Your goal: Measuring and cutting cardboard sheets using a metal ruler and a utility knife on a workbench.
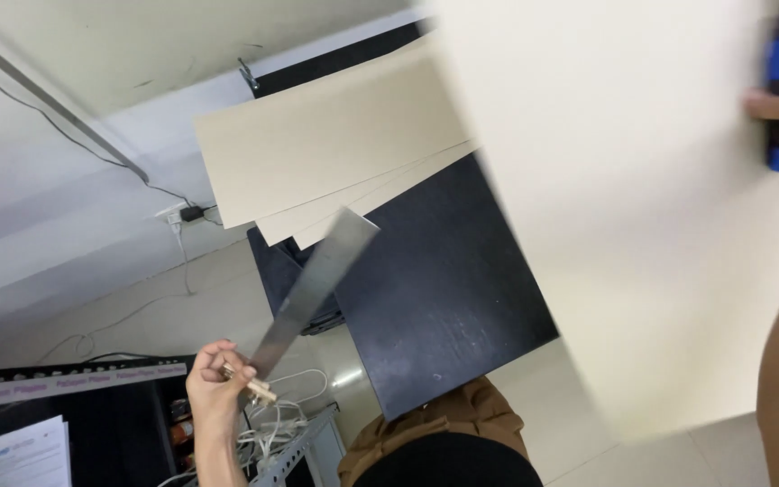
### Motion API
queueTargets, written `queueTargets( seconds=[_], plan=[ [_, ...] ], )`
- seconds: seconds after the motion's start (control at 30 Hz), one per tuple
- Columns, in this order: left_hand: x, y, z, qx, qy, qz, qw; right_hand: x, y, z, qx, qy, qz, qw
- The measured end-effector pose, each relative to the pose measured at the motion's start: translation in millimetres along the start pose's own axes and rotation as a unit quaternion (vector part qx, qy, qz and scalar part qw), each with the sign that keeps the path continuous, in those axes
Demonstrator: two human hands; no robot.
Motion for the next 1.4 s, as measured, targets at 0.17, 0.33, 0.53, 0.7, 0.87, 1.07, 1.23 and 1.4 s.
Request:
queueTargets(
  seconds=[0.17,0.33,0.53,0.7,0.87,1.07,1.23,1.4],
  plan=[
    [-16,-6,15,0.052,0.013,-0.035,0.998,187,101,183,-0.075,0.246,0.242,0.936],
    [-7,1,40,-0.058,-0.128,-0.022,0.990,382,125,165,-0.234,0.299,0.393,0.837],
    [15,-19,69,-0.139,-0.243,0.055,0.958,367,108,64,-0.052,-0.085,0.216,0.971],
    [37,-61,89,-0.126,-0.279,0.075,0.949,302,133,-59,0.087,-0.197,0.089,0.973],
    [65,-97,104,-0.127,-0.316,0.087,0.936,280,148,-117,0.145,-0.272,0.040,0.950],
    [84,-103,114,-0.179,-0.311,0.119,0.926,274,158,-88,0.139,-0.281,0.057,0.948],
    [93,-100,103,-0.210,-0.344,0.125,0.907,284,151,-87,0.128,-0.186,0.099,0.969],
    [90,-99,104,-0.208,-0.372,0.104,0.899,297,207,23,0.028,0.124,0.196,0.972]
  ],
)
Point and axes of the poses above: each hand's wrist, its own y-axis away from the middle knuckle, its own x-axis out of the palm, z = x × y, the point moved 9 cm from there along -y, towards the middle knuckle, and after that the axes turned 7 degrees about x, right-handed, at the moved point
